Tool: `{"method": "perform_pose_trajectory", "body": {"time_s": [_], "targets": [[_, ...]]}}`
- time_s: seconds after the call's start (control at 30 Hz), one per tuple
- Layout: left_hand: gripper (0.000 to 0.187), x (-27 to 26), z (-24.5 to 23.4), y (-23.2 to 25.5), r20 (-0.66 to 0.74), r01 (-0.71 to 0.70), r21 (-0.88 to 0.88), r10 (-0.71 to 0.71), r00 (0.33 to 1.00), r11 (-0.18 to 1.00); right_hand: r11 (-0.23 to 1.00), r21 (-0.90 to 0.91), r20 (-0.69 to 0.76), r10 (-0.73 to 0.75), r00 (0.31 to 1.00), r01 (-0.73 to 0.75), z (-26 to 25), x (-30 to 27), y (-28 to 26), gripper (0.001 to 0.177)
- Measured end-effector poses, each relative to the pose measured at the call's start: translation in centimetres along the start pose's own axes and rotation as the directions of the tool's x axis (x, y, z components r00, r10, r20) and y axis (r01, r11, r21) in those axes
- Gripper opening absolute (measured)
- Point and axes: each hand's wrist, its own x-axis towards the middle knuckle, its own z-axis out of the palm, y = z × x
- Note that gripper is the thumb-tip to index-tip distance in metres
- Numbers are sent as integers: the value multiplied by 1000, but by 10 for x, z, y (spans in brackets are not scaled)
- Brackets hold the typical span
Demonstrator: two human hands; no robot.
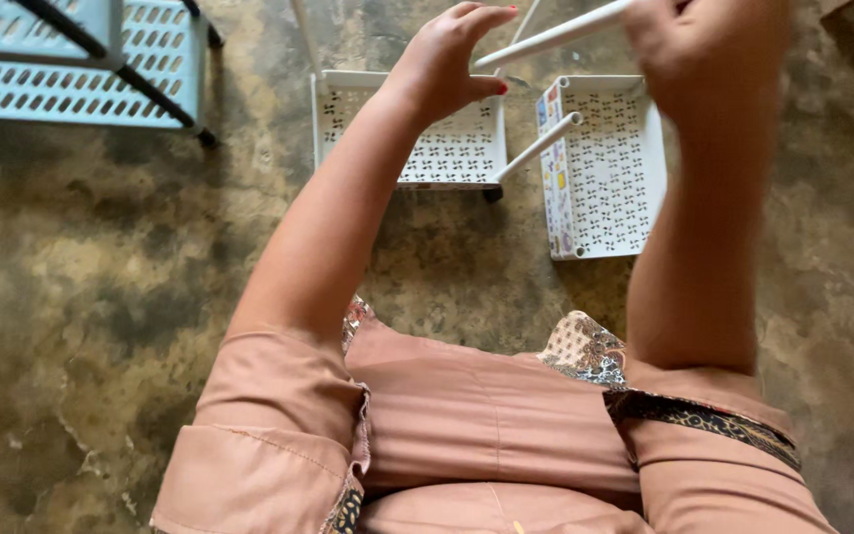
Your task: The person assembles a white plastic storage rack by inserting white poles into the corners of perforated trays and attaching black wheels to the base. The person handles the trays, poles, and wheels by hand and positions the assembled rack on the floor.
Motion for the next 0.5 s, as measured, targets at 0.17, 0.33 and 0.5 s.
{"method": "perform_pose_trajectory", "body": {"time_s": [0.17,0.33,0.5], "targets": [[31,-49,-48,-34,192,216,242,-265,945,946,962,235,65,-159,985,139,127,11,-53,12],[31,-124,-85,-79,263,514,342,-605,752,787,911,354,59,-248,967,212,223,4,-90,18],[31,-160,-88,-106,250,551,355,-644,722,755,879,371,31,-334,942,300,268,2,-106,23]]}}
